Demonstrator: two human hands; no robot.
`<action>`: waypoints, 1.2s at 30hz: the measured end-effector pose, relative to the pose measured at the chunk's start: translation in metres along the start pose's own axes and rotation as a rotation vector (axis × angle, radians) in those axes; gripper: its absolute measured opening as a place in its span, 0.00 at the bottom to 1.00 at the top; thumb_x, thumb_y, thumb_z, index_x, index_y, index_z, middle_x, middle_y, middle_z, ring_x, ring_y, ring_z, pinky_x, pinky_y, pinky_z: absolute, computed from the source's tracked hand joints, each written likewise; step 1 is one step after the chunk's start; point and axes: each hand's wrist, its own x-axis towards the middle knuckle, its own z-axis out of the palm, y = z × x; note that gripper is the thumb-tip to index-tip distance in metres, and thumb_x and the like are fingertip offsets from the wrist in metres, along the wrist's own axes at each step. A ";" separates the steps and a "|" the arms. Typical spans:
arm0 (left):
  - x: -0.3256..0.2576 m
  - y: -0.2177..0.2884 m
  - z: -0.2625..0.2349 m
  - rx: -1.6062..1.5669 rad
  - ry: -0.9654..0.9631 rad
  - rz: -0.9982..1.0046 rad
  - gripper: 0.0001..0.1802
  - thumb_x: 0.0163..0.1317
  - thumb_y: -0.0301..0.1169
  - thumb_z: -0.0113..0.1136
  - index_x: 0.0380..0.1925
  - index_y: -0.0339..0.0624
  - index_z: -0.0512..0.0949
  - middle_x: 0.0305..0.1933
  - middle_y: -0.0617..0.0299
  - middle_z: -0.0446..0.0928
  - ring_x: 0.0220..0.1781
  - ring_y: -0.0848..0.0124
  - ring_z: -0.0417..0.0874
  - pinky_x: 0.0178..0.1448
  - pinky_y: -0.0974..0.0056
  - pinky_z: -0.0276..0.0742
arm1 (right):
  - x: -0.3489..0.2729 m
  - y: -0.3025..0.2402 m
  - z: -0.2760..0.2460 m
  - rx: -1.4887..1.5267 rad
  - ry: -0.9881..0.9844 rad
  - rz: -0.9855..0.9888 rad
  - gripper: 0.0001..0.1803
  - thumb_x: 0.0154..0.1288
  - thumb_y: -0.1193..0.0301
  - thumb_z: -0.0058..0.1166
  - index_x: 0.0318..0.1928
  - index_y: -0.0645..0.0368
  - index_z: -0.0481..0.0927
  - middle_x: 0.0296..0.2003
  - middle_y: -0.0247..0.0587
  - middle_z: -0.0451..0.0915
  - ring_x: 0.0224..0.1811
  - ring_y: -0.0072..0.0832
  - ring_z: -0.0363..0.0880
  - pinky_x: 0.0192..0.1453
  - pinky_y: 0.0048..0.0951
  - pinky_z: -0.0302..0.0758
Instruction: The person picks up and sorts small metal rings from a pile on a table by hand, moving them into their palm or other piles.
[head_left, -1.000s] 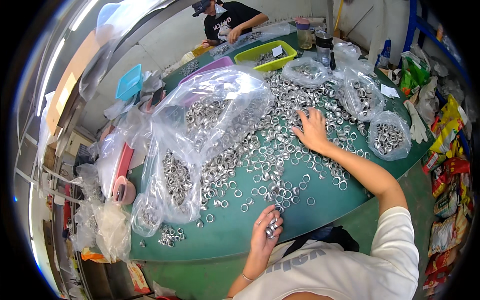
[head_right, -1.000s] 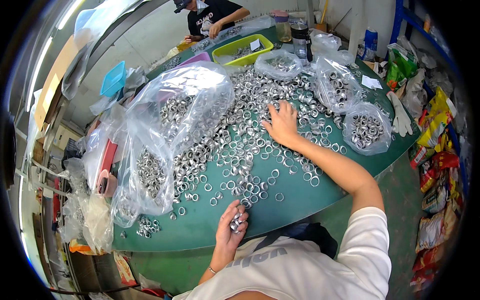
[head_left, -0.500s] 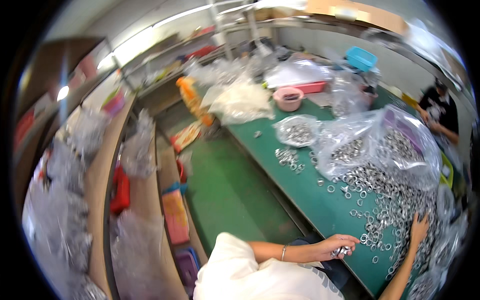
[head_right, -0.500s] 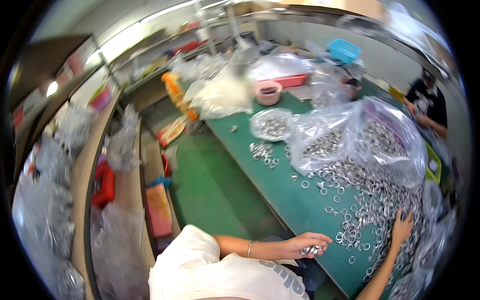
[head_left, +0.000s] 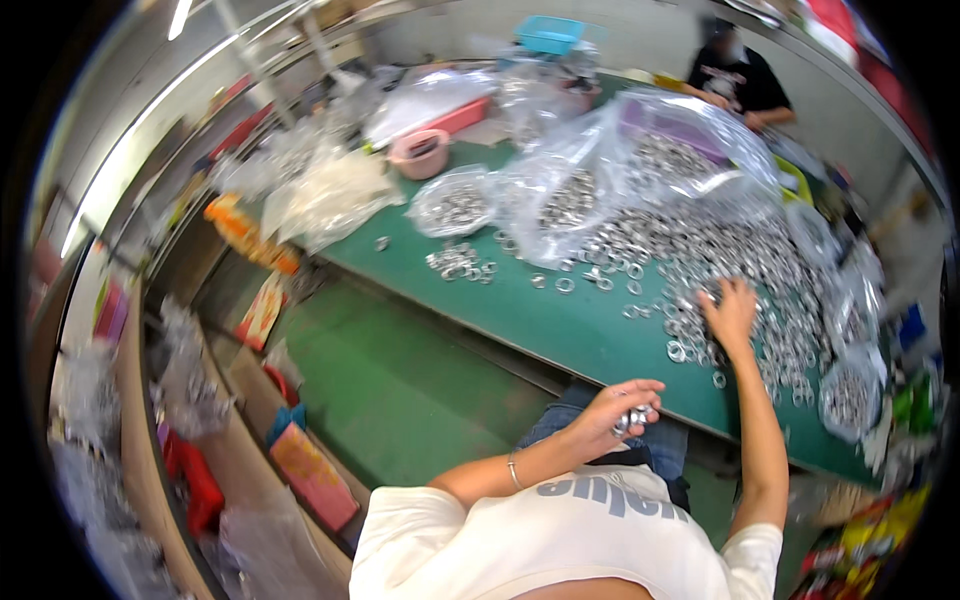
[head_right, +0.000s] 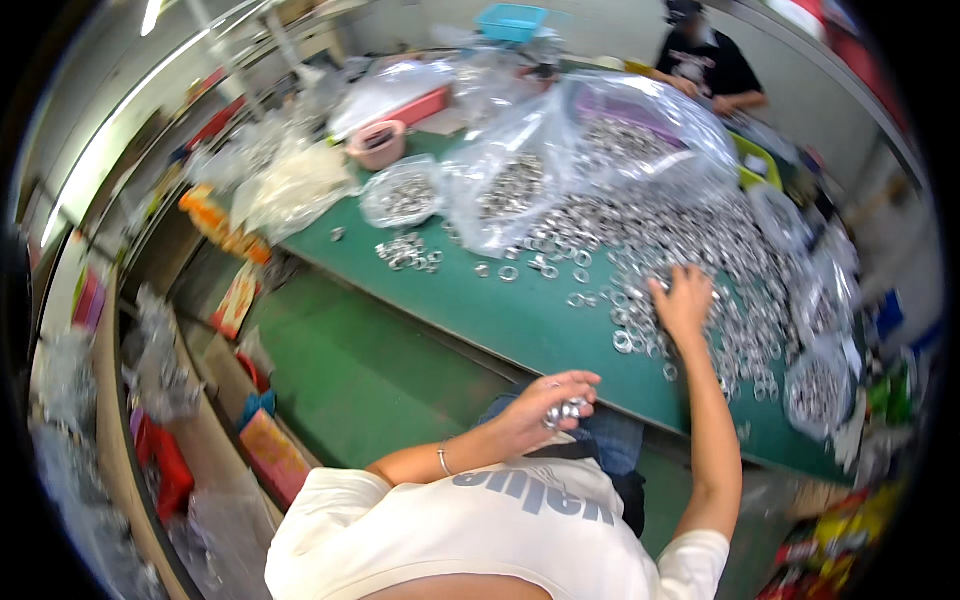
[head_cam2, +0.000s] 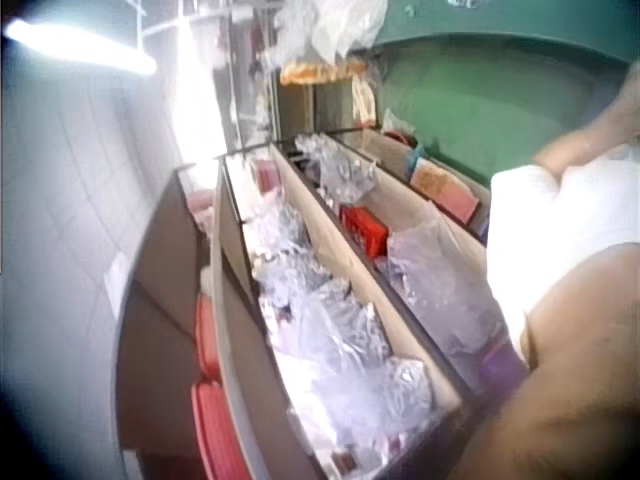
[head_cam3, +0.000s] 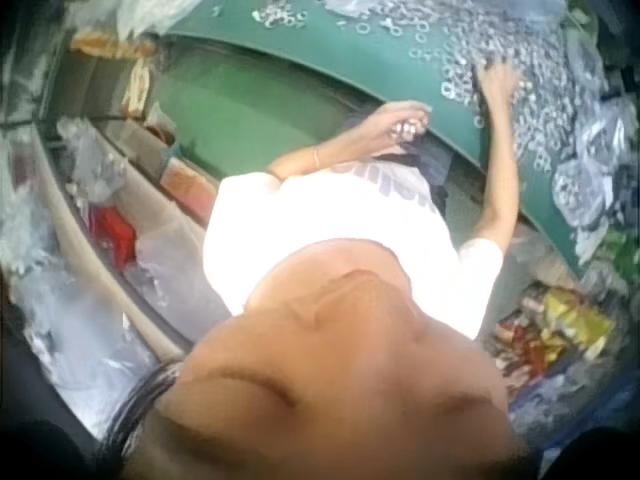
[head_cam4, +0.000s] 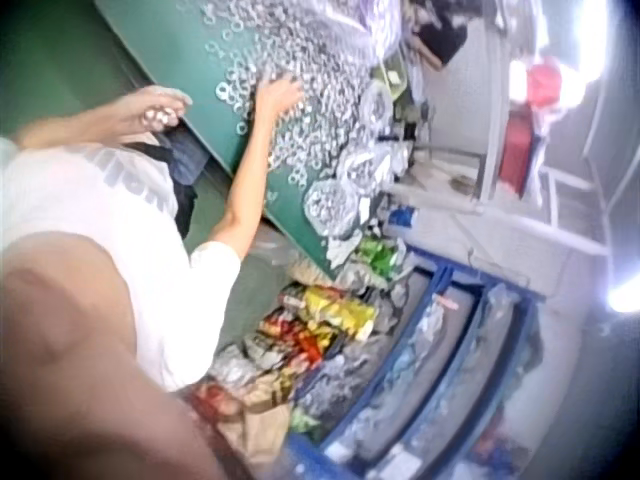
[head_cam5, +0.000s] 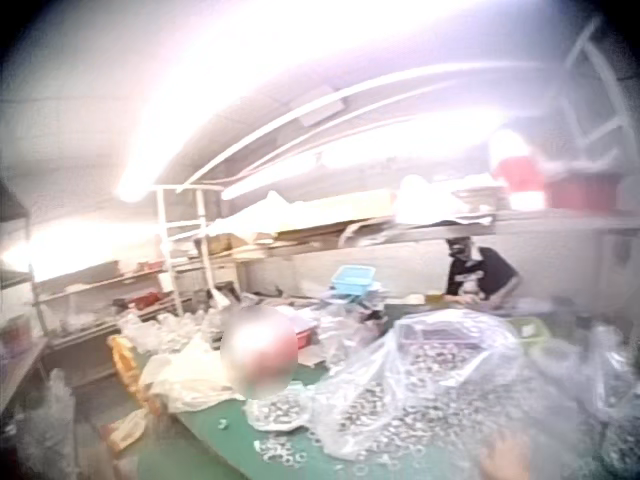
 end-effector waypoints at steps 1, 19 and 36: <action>-0.001 0.001 -0.002 0.002 -0.009 -0.015 0.16 0.60 0.27 0.57 0.48 0.37 0.69 0.34 0.63 0.72 0.32 0.77 0.75 0.22 0.79 0.67 | -0.005 -0.009 -0.005 0.030 -0.013 -0.011 0.24 0.51 0.56 0.61 0.43 0.62 0.78 0.46 0.51 0.73 0.47 0.49 0.69 0.50 0.47 0.66; 0.025 0.006 0.007 0.112 0.000 -0.215 0.27 0.63 0.29 0.54 0.61 0.34 0.62 0.36 0.63 0.73 0.32 0.78 0.75 0.22 0.78 0.69 | -0.084 -0.046 -0.094 0.231 -0.379 -0.308 0.24 0.51 0.68 0.61 0.51 0.55 0.73 0.60 0.41 0.64 0.59 0.44 0.62 0.64 0.47 0.57; 0.088 0.061 -0.021 -0.119 0.199 0.102 0.27 0.63 0.25 0.51 0.61 0.36 0.58 0.37 0.60 0.70 0.31 0.75 0.71 0.20 0.77 0.64 | -0.080 0.054 -0.098 -0.140 0.036 0.153 0.09 0.52 0.78 0.56 0.37 0.57 0.78 0.44 0.41 0.74 0.51 0.39 0.69 0.57 0.44 0.59</action>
